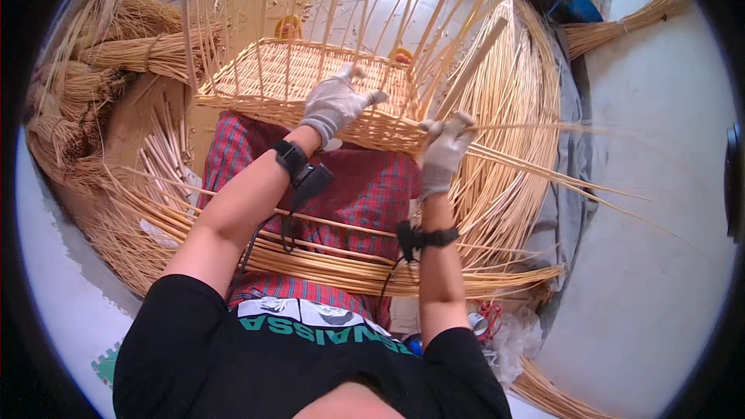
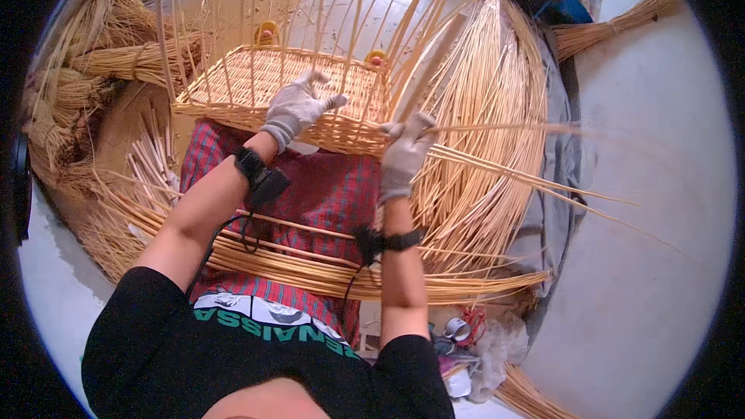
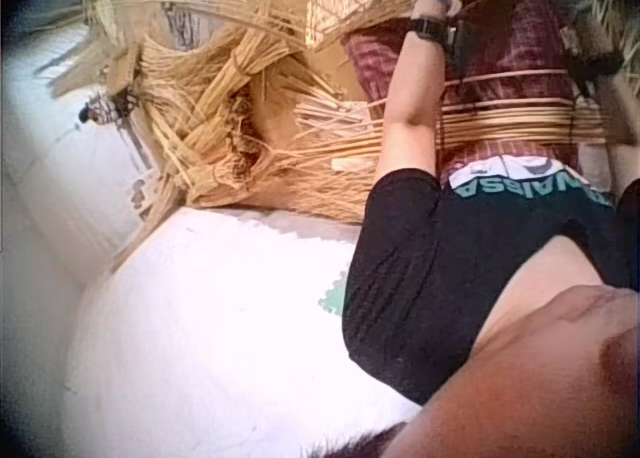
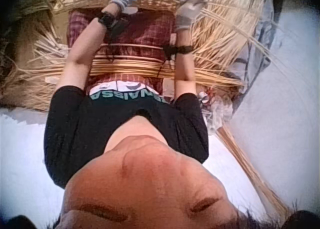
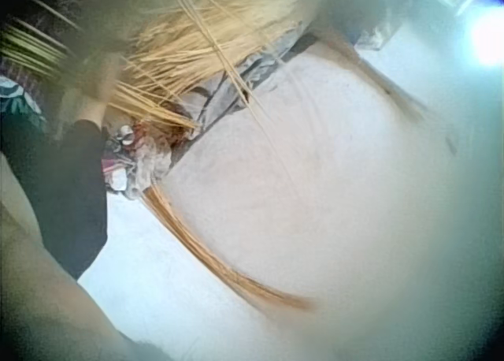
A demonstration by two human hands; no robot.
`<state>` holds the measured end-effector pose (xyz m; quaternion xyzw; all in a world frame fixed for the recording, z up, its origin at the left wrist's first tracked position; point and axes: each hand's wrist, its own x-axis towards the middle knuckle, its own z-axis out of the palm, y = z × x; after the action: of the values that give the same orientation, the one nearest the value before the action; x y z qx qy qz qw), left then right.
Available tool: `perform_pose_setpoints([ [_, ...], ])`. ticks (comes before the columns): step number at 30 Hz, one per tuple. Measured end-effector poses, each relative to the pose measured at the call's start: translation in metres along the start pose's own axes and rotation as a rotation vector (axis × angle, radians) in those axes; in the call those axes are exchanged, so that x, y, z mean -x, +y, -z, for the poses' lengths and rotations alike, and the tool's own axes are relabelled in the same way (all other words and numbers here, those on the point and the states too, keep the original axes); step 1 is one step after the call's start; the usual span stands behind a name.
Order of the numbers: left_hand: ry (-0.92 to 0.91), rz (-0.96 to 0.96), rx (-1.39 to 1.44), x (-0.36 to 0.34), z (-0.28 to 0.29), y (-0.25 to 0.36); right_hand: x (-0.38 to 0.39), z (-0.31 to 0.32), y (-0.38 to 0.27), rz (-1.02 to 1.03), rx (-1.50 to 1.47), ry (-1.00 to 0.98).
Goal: The recorder is weaving a wicker basket using long wooden or reed strips, measuring its dimensions with a tape measure.
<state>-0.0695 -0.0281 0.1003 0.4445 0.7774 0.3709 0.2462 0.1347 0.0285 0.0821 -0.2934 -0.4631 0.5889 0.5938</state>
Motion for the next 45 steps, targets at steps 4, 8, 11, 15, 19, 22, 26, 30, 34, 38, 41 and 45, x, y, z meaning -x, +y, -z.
perform_pose_setpoints([
  [4, -0.028, 0.152, -0.135, 0.005, 0.001, 0.016, 0.006, 0.000, -0.042, -0.148, 0.130, -0.036],
  [8, 0.548, -0.192, 0.571, 0.004, -0.029, 0.019, -0.018, 0.076, -0.068, 0.056, 0.359, 0.252],
  [11, -0.177, -0.018, 0.346, 0.002, -0.066, 0.022, -0.032, 0.096, -0.073, -0.127, 0.295, 0.052],
  [15, -0.106, 0.000, 0.223, 0.015, -0.092, 0.027, -0.090, 0.015, -0.075, 0.279, 0.504, -0.223],
  [19, 0.004, 0.030, 0.146, 0.018, -0.087, 0.031, -0.152, -0.076, -0.079, 0.550, 0.986, -0.291],
  [22, -0.085, 0.072, 0.254, 0.013, -0.083, 0.027, -0.147, -0.056, -0.088, 0.280, 0.709, -0.216],
  [26, -0.055, -0.071, 0.244, 0.014, -0.084, 0.015, -0.094, 0.032, -0.071, 0.425, 0.389, 0.016],
  [30, -0.254, -0.102, 0.388, 0.018, -0.074, 0.014, -0.080, 0.075, -0.028, 0.448, 0.522, 0.303],
  [34, -0.290, -0.036, 0.263, 0.024, -0.049, 0.028, -0.101, 0.081, -0.022, 0.341, 0.376, 0.277],
  [38, 0.372, -0.627, -0.048, 0.034, -0.046, 0.036, -0.109, 0.092, -0.026, 0.114, 0.475, 0.219],
  [41, 0.103, -0.782, -0.167, 0.031, -0.067, 0.036, -0.111, 0.104, -0.004, 0.071, 0.392, 0.225],
  [45, 0.033, -0.597, -0.392, 0.026, -0.085, 0.027, -0.125, 0.114, 0.023, -0.118, 0.478, 0.440],
])
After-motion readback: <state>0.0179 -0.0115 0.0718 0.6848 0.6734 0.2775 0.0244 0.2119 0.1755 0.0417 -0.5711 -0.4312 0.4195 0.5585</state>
